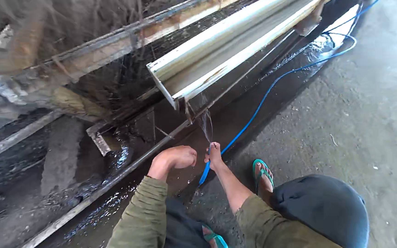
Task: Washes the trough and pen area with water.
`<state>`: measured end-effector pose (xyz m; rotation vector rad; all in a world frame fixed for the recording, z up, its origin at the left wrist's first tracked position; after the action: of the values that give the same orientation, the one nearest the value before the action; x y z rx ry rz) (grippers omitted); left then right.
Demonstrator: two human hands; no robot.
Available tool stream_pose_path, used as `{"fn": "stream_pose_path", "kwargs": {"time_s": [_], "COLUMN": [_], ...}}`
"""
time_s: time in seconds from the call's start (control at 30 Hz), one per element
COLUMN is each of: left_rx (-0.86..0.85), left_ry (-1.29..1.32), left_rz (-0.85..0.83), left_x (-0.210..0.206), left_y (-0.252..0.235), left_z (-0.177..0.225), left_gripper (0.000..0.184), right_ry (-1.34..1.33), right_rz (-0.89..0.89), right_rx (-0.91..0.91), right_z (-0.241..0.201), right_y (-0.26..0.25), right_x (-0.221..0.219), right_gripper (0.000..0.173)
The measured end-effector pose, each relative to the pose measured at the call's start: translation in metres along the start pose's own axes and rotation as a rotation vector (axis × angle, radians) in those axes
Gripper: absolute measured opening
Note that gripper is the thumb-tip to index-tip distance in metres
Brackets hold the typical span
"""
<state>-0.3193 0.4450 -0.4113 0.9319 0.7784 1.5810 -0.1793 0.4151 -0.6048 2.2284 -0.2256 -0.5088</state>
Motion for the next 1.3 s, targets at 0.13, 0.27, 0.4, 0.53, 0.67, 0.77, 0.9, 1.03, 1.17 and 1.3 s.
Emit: {"fn": "stream_pose_path", "kwargs": {"time_s": [0.13,0.27,0.4,0.53,0.67,0.77,0.9,1.03,1.17,1.3], "left_rx": [0.041,0.061,0.047,0.016,0.067,0.046,0.031,0.055,0.131,0.137], "left_ry": [-0.023,-0.074,-0.001,0.083,0.058,0.055,0.0,-0.02,-0.049,-0.034], "left_rz": [0.016,0.053,0.119,0.228,0.296,0.377,0.326,0.287,0.244,0.262], "left_x": [0.015,0.023,0.03,0.036,0.035,0.038,0.049,0.054,0.055,0.055], "left_y": [-0.011,-0.032,-0.051,-0.066,-0.078,-0.092,-0.117,-0.134,-0.138,-0.134], "left_z": [0.025,0.042,0.049,0.055,0.065,0.065,0.07,0.066,0.05,0.043], "left_gripper": [0.031,0.028,0.021,0.018,0.022,0.026,0.034,0.039,0.043,0.044], "right_ry": [-0.225,-0.335,-0.3,-0.331,-0.357,-0.41,-0.477,-0.541,-0.596,-0.619], "right_rz": [0.087,0.078,-0.024,0.032,0.079,0.1,0.146,0.189,0.23,0.236], "right_rx": [0.061,0.007,-0.104,-0.059,-0.004,0.04,0.094,0.118,0.176,0.218], "right_z": [-0.016,-0.019,-0.019,-0.031,-0.052,-0.069,-0.088,-0.102,-0.115,-0.127], "right_y": [-0.005,-0.006,-0.001,0.003,0.003,0.005,0.009,0.012,0.014,0.014], "right_x": [0.027,0.038,0.032,0.043,0.066,0.081,0.103,0.12,0.124,0.126], "right_gripper": [0.019,0.022,0.025,0.026,0.026,0.025,0.024,0.023,0.023,0.024]}}
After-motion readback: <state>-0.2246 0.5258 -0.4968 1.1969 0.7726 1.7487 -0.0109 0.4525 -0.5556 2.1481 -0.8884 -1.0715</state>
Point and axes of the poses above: each hand's wrist, its own y-axis away from the middle knuckle, its own x-axis out of the back of the hand, z = x × y, the point moved 5 cm from there along -y, towards the middle knuckle, and after that the axes turned 9 degrees about -z, right-handed, at the moved point
